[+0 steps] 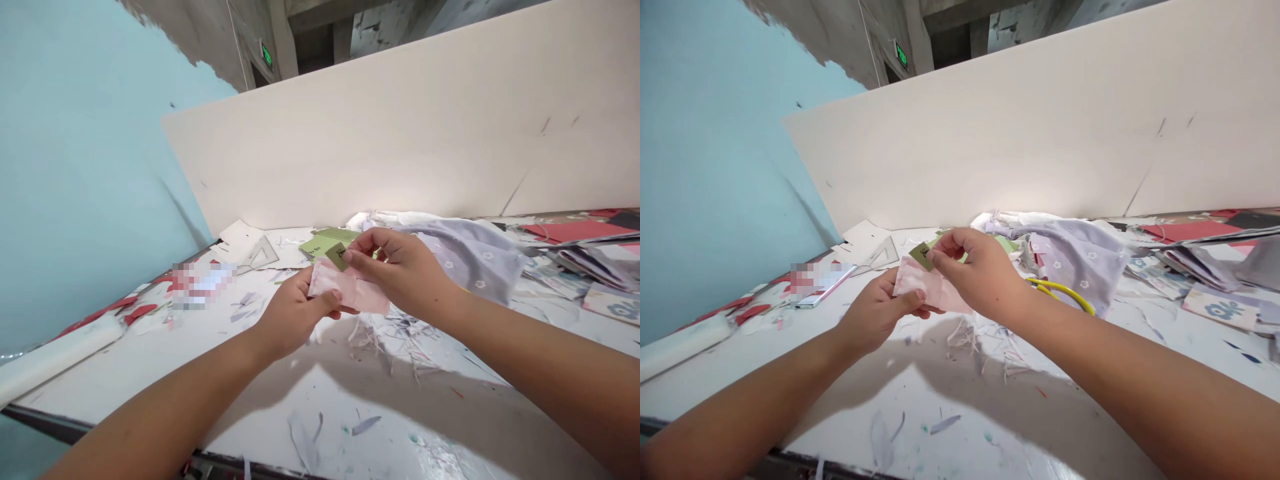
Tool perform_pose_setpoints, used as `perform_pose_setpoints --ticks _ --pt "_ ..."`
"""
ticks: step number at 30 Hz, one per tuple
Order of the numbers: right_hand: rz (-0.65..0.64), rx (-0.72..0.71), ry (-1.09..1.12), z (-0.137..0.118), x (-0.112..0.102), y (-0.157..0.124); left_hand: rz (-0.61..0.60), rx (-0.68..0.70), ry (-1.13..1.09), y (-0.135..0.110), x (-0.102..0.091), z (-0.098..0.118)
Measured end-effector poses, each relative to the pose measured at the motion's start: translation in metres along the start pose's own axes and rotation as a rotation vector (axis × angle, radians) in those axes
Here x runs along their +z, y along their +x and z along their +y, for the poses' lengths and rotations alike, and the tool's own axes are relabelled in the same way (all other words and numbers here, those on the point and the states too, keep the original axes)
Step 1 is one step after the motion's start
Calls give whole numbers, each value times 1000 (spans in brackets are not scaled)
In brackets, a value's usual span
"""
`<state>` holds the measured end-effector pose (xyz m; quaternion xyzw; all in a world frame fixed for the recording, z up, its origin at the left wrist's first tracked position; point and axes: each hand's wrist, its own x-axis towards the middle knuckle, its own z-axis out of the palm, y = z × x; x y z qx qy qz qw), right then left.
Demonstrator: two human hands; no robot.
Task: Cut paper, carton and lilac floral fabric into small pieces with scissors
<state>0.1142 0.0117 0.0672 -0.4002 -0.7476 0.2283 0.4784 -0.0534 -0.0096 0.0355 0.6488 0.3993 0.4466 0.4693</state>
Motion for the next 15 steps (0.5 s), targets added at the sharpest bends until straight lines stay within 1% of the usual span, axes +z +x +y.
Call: perform_pose_setpoints --ticks 9,15 --pt "-136 214 -8 4 -1 6 -13 -4 12 6 -6 -4" --pt "-174 232 -90 8 -3 11 5 -26 -28 9 -9 -7"
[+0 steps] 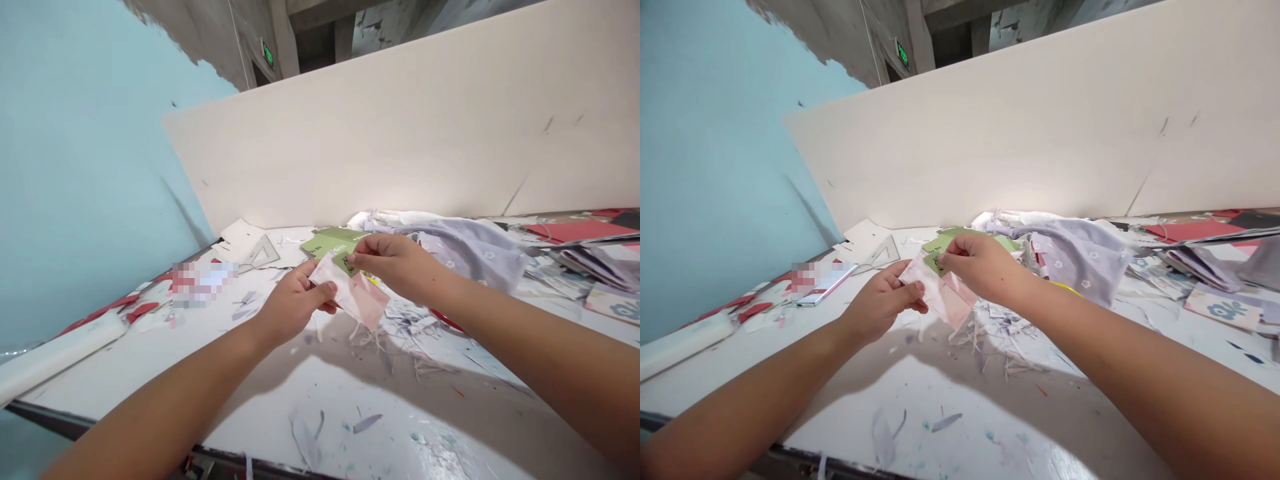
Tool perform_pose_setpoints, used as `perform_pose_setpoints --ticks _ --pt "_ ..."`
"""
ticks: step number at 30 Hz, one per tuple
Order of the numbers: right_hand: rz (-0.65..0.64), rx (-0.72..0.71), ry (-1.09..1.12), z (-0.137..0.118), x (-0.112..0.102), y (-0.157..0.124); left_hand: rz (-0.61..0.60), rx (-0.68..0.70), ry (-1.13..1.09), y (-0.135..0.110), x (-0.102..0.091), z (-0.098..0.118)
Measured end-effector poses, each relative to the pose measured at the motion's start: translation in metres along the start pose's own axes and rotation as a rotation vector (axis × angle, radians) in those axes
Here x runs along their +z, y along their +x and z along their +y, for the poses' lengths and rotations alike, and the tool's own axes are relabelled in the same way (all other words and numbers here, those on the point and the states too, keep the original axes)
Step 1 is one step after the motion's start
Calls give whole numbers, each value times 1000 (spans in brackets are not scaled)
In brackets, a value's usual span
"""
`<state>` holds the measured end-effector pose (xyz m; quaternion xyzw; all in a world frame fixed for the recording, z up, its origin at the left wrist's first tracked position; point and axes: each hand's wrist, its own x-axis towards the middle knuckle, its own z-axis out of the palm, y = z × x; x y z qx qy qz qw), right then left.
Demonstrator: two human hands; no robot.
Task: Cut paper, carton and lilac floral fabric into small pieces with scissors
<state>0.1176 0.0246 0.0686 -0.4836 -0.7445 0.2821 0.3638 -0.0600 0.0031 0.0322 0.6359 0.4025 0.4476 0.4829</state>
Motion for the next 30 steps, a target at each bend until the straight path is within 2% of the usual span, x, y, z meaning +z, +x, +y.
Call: perform_pose_setpoints --ticks 8,12,16,20,30 --pt "-20 9 -74 -7 -4 -3 23 -12 52 -2 2 1" --pt "-94 39 -103 -10 -7 -3 17 0 47 -2 2 -1" --pt "-178 7 -79 0 -7 3 -15 1 18 -1 1 -4" --pt "-216 1 -99 4 -9 6 -30 -5 -10 0 1 -5" --pt "-273 11 -137 -4 -13 1 -33 -34 -38 -2 2 -5"
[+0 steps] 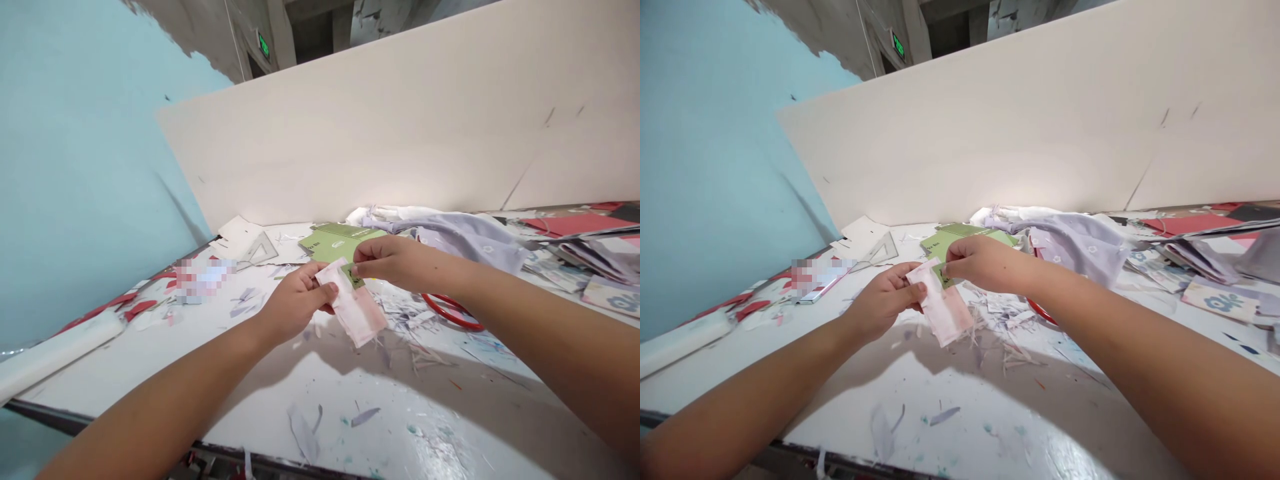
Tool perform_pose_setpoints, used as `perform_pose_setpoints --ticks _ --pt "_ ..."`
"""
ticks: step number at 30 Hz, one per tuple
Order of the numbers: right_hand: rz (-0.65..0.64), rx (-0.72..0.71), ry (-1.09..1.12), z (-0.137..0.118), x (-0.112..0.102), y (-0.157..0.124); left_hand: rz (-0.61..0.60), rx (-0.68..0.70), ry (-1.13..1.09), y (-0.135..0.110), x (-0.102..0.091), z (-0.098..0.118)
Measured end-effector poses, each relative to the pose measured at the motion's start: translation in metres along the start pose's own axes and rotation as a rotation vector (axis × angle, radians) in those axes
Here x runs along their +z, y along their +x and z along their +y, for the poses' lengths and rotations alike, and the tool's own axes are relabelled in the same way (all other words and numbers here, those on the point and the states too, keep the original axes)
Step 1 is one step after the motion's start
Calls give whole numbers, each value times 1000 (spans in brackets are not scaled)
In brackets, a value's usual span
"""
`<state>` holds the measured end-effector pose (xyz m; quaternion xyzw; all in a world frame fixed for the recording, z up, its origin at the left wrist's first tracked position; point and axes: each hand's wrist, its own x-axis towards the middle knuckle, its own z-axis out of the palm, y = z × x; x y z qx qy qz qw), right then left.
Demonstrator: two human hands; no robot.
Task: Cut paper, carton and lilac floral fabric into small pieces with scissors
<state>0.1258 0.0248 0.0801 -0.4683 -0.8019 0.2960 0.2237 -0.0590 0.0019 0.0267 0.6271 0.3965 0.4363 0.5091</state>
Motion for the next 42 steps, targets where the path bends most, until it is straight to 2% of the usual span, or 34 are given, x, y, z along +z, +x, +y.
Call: perform_pose_setpoints --ticks 5,9,13,25,29,34,42 --pt "12 -27 3 3 1 2 4 1 12 1 -1 0" --pt "91 -66 28 10 3 5 -2 9 5 3 -2 0" --pt "181 -95 122 13 7 7 16 6 -4 2 -1 0" --pt "332 -196 369 19 25 13 60 45 -55 3 -2 -2" --pt "384 -241 278 16 27 10 60 57 -66 3 -1 -1" --pt "455 -209 204 13 28 7 106 59 -54 3 -1 -1" --pt "429 -111 350 14 31 12 99 48 22 4 -1 -2"
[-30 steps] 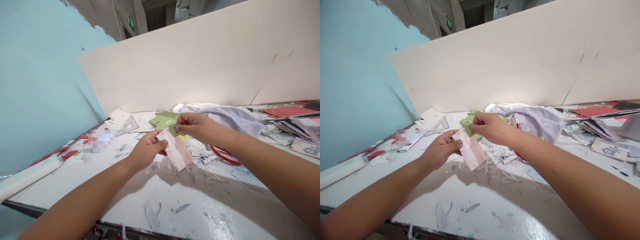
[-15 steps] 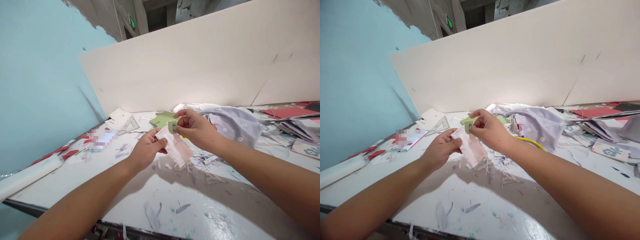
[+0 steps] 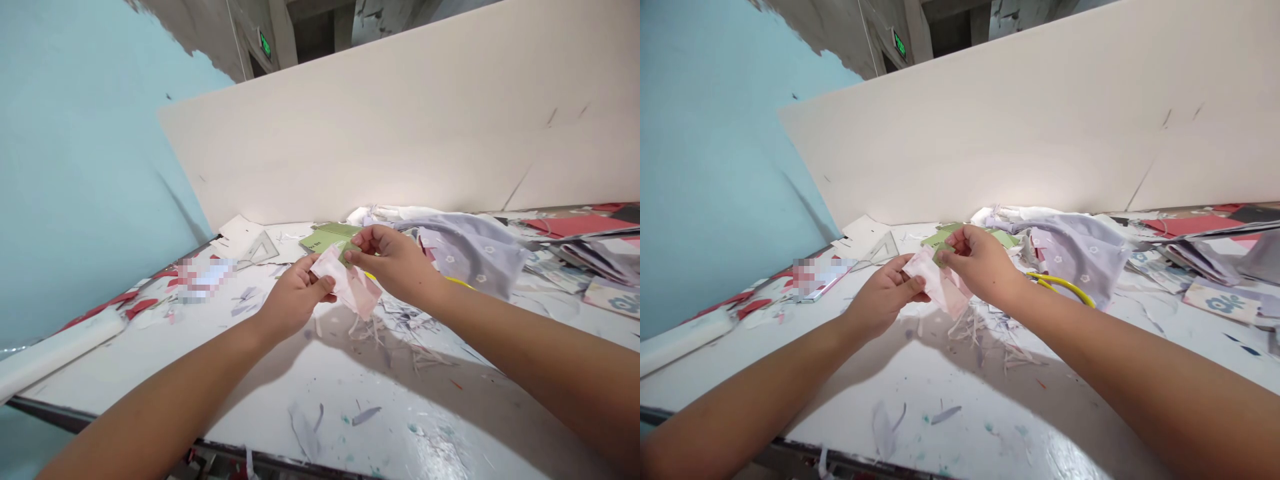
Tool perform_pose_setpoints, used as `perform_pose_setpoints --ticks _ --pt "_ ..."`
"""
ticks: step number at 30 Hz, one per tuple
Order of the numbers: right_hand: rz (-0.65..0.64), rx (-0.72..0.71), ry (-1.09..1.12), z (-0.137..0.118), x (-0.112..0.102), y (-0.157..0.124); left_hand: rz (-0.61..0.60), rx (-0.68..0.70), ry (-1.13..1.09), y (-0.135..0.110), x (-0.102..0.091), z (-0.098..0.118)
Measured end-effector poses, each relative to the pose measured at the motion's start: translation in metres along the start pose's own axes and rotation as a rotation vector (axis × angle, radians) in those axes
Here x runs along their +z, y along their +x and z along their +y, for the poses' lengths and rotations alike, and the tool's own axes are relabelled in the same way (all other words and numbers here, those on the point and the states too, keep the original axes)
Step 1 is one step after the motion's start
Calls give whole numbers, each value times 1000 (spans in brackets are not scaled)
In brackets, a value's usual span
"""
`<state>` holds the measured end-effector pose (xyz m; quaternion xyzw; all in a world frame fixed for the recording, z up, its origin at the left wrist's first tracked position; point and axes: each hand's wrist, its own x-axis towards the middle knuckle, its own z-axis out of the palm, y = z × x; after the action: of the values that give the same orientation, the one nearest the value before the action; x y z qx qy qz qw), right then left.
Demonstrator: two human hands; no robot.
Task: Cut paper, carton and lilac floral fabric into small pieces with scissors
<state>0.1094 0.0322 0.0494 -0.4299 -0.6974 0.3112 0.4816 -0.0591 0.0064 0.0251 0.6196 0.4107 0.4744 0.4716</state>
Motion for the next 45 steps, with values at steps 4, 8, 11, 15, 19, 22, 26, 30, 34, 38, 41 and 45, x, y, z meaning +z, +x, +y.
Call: perform_pose_setpoints --ticks 4,8,11,15,19,22,26,30,34,38,41,45 --pt "28 77 68 -1 2 0 -38 -7 -9 0 3 1" --pt "43 134 138 1 5 -1 -68 4 -37 1 3 1" --pt "87 141 198 5 8 -1 -81 10 -49 1 2 0" --pt "113 149 316 12 12 -2 -69 2 -59 0 3 -1" --pt "103 120 322 15 14 -3 -64 -1 -62 0 4 -1" --pt "104 117 310 15 15 -3 -66 5 -60 1 4 -2" --pt "82 159 267 13 13 -2 -67 -2 -44 1 4 -2" --pt "59 148 176 9 9 0 -66 -22 -50 1 3 -2" --pt "82 79 72 7 6 0 -71 -16 -54 1 2 -2" --pt "54 158 196 12 11 -1 -59 -33 -39 1 3 -2" --pt "72 181 262 16 16 -2 -64 -39 -33 1 4 -2" --pt "96 187 257 15 19 -7 -57 -59 -25 1 4 -1"
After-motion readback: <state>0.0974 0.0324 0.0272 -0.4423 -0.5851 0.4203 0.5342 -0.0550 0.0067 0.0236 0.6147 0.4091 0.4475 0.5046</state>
